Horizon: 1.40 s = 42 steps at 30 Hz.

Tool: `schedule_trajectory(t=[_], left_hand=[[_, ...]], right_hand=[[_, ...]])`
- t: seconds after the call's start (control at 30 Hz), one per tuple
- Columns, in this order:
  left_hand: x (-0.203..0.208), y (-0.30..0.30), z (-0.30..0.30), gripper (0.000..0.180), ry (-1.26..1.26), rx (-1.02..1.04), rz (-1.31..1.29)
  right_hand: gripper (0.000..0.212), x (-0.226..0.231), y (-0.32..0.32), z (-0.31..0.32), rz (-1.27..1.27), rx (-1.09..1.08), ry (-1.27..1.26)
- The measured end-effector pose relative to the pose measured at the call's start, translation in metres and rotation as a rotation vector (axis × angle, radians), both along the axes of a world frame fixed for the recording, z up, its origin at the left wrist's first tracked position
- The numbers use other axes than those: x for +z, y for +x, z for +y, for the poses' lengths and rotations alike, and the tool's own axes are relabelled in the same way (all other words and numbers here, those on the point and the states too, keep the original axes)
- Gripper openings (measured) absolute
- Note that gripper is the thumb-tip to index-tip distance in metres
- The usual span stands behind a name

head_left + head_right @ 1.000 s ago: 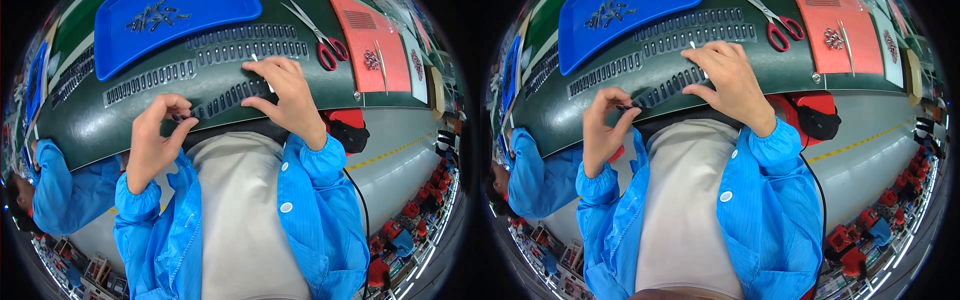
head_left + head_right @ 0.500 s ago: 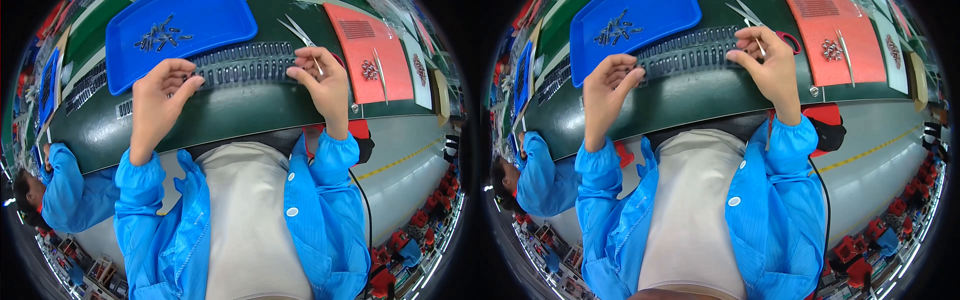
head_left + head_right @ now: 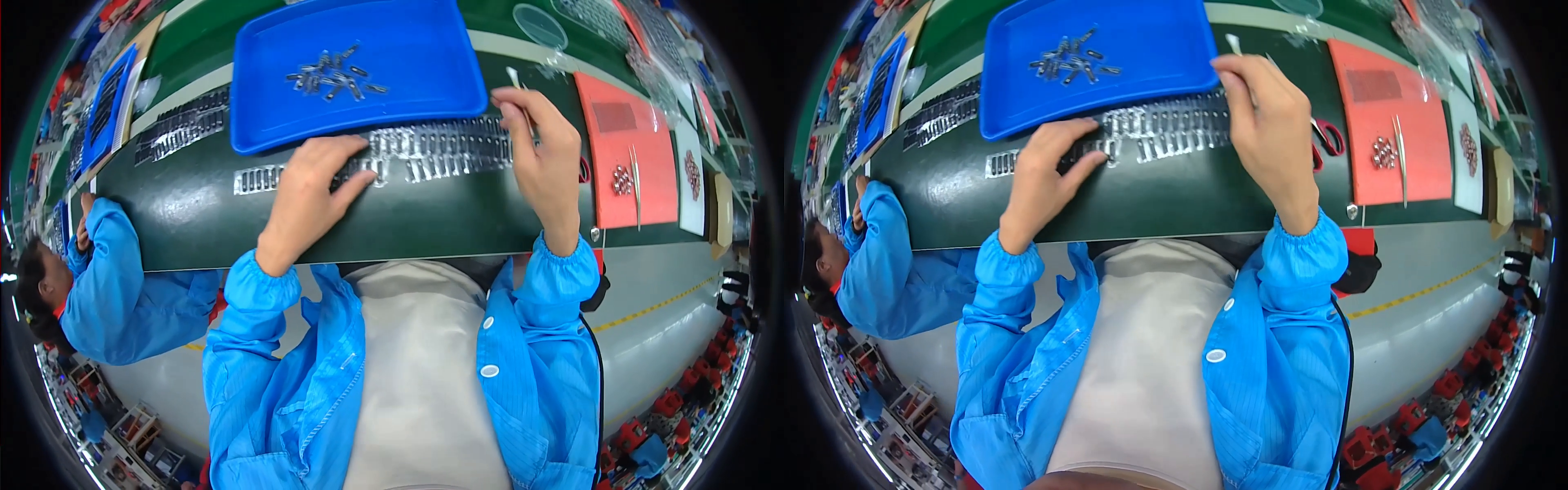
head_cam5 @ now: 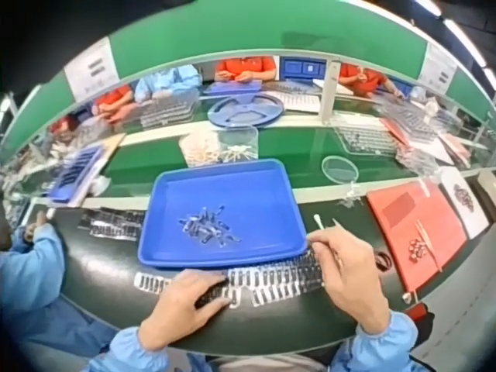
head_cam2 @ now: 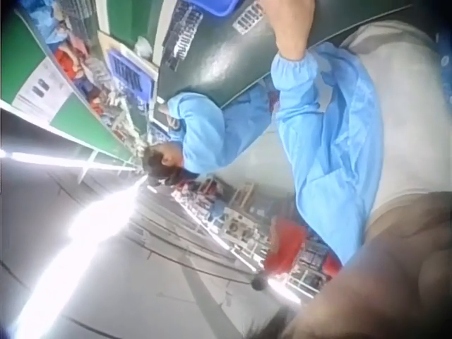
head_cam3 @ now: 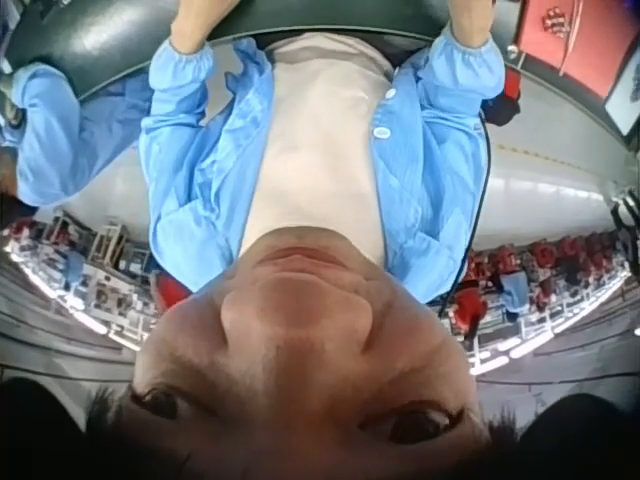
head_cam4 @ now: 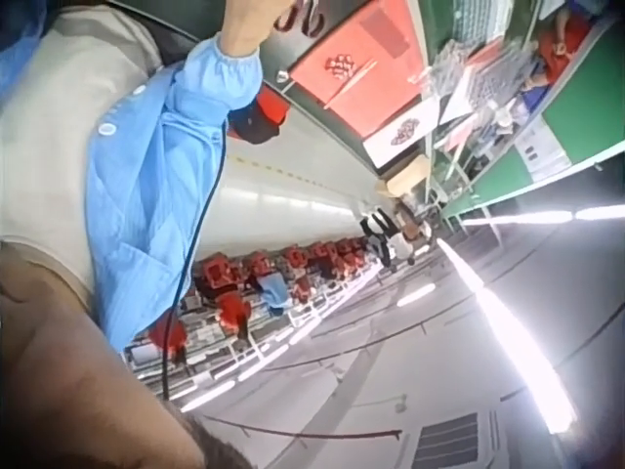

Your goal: Assembling small electronic components onto a connector strip at a factory workbench.

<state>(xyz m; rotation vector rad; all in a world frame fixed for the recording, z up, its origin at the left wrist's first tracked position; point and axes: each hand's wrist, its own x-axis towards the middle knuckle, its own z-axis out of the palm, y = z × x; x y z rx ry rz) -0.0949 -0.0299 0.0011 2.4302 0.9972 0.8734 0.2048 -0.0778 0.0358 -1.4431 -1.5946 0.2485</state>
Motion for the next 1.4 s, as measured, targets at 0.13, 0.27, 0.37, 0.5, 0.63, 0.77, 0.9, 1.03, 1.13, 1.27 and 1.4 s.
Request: schedule_trajectory(t=[0.13,0.27,0.37,0.5,0.63,0.77,0.9,1.03,1.13,1.27,1.4], left_hand=[[-0.008,-0.011,-0.010,0.038,-0.001,-0.028,0.000],[-0.015,-0.021,-0.025,0.038,0.025,-0.045,0.005],[-0.017,-0.025,-0.041,0.037,0.030,-0.069,-0.004],[-0.017,-0.030,-0.063,0.036,0.016,-0.063,-0.031],[-0.020,-0.028,-0.068,0.036,0.007,0.001,-0.077],[-0.020,-0.027,-0.063,0.038,0.033,-0.041,-0.132],[-0.028,-0.029,-0.067,0.038,0.042,0.024,-0.148],[-0.035,-0.028,-0.066,0.034,0.027,-0.086,-0.178],[-0.040,-0.026,-0.066,0.033,0.050,-0.031,-0.170],[-0.041,-0.023,-0.068,0.033,0.038,-0.024,-0.171],[-0.036,-0.027,-0.065,0.033,0.047,-0.074,-0.184]], right_hand=[[0.018,0.023,-0.028,0.103,-0.168,0.251,0.116],[0.019,0.012,-0.007,0.259,-0.214,0.216,0.266],[0.021,0.018,0.012,0.325,-0.217,0.231,0.303],[0.022,0.022,-0.022,0.363,-0.254,0.279,0.260],[0.021,-0.001,-0.092,0.401,-0.426,0.195,0.217],[0.019,-0.040,-0.063,0.506,-0.905,0.063,-0.104],[0.025,-0.026,-0.133,0.516,-0.878,0.260,-0.376],[0.038,-0.077,-0.042,0.581,-1.058,0.109,-0.291],[0.018,-0.068,-0.054,0.590,-1.131,0.120,-0.107],[0.019,-0.052,-0.073,0.565,-1.152,0.157,-0.121],[0.024,-0.040,-0.051,0.522,-1.229,0.063,-0.061]])
